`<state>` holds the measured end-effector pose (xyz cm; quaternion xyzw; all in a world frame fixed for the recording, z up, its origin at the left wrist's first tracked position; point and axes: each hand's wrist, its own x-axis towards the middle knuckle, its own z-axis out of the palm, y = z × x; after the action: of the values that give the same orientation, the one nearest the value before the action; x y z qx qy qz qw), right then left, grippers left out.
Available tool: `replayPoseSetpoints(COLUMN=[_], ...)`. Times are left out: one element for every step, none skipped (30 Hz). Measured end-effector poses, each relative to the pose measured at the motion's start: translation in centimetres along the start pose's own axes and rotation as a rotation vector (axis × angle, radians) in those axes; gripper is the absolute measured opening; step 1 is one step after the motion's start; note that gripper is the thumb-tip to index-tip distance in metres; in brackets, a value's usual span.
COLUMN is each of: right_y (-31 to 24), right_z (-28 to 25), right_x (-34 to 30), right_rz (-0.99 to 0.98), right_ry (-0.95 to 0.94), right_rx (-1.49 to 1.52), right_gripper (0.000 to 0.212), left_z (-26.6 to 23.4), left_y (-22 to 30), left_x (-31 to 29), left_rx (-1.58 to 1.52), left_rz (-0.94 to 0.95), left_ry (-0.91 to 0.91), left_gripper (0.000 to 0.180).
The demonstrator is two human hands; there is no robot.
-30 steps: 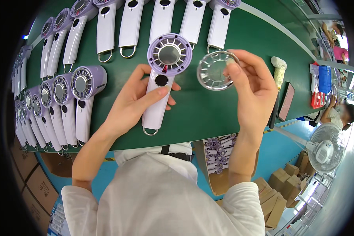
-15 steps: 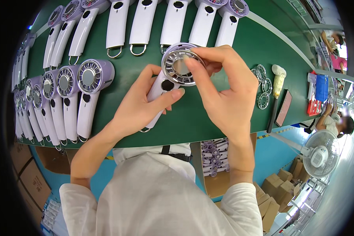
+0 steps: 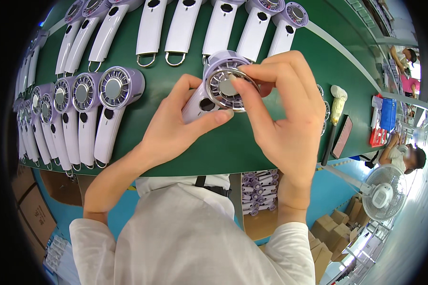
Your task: The recorder is assembling handheld portable fans by snapping the front grill covers onto the fan units.
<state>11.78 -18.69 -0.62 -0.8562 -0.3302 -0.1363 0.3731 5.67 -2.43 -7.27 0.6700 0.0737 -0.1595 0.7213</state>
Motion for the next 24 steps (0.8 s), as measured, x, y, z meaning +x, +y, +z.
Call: replayPoseSetpoints(right_y=[0.0,0.0,0.0,0.0,-0.1,-0.2,-0.3,-0.3,-0.3,-0.3,-0.2,-0.1,-0.1,-0.2,-0.3,-0.4,-0.5,-0.6,-0.7,-0.8,-0.9,-1.0,-1.0,-1.1], right_z=[-0.1,0.0,0.0,0.0,-0.1,-0.2,-0.2,-0.2,-0.2,-0.2,-0.2,-0.2,-0.3,-0.6,-0.7,-0.6,-0.5,-0.5,-0.5,-0.6,-0.7,-0.8,-0.9,-0.9], right_x=[0.0,0.1,0.1,0.1,0.1,0.1,0.1,0.1,0.2,0.2,0.3,0.3,0.3,0.1,0.1,0.1,0.1,0.1,0.1,0.1,0.1,0.1,0.1,0.1], right_rz=[-0.001,-0.007,-0.013,-0.015,-0.016,-0.017,-0.017,-0.004,0.009,0.009,0.044,0.078,0.075,0.104,0.132,0.131,0.144,0.157,0.157,0.172,0.187,0.185,0.194,0.204], right_ry=[-0.001,-0.006,-0.011,-0.013,-0.020,-0.026,-0.029,-0.032,-0.035,-0.039,-0.056,-0.073,-0.074,-0.074,-0.074,-0.076,-0.070,-0.065,-0.066,-0.070,-0.075,-0.076,-0.076,-0.077], right_rx=[-0.002,0.001,0.004,0.007,-0.011,-0.029,-0.026,-0.022,-0.018,-0.018,0.025,0.069,0.071,0.102,0.132,0.132,0.150,0.167,0.168,0.159,0.150,0.150,0.151,0.153], right_gripper=[0.018,0.019,0.020,0.020,0.019,0.019,0.019,0.019,0.019,0.019,0.019,0.019,0.019,0.019,0.019,0.019,0.019,0.020,0.020,0.019,0.019,0.019,0.018,0.018], left_z=[0.0,0.0,-0.1,-0.3,-0.3,-0.2,0.0,0.1,0.0,-0.1,-0.2,-0.2,-0.1,0.0,0.0,0.0,0.0,0.0,0.0,0.0,0.0,0.1,0.1,0.1], left_y=[0.0,0.0,0.0,0.1,0.2,-0.1,-0.5,-0.7,-0.8,-0.9,-0.9,-1.0,-1.1,-1.2,-1.2,-1.1,-1.1,-1.1,-1.1,-1.0,-1.0,-1.0,-1.0,-1.0], left_x=[0.1,0.0,-0.1,-0.2,-0.2,-0.2,-0.2,0.0,0.0,0.0,0.0,0.0,0.0,0.0,0.0,0.1,0.0,0.0,-0.1,-0.1,-0.1,0.0,0.0,0.0], left_rx=[0.010,0.022,0.020,0.043,0.065,0.063,0.014,-0.037,-0.040,-0.040,-0.035,-0.034,-0.021,-0.009,-0.010,0.025,0.061,0.060,0.077,0.093,0.092,0.088,0.083,0.083], left_rz=[0.021,0.041,0.040,0.040,0.039,0.037,0.095,0.154,0.152,0.154,0.157,0.157,0.185,0.212,0.213,0.233,0.252,0.252,0.244,0.237,0.238,0.252,0.267,0.268], left_ry=[0.005,0.015,0.018,0.007,-0.006,-0.003,0.013,0.026,0.027,0.021,0.017,0.020,0.025,0.028,0.029,0.051,0.073,0.075,0.077,0.079,0.080,0.081,0.083,0.085], left_gripper=[0.047,0.046,0.046,0.045,0.043,0.043,0.047,0.053,0.053,0.050,0.046,0.046,0.045,0.044,0.044,0.044,0.045,0.045,0.045,0.045,0.045,0.045,0.046,0.046])
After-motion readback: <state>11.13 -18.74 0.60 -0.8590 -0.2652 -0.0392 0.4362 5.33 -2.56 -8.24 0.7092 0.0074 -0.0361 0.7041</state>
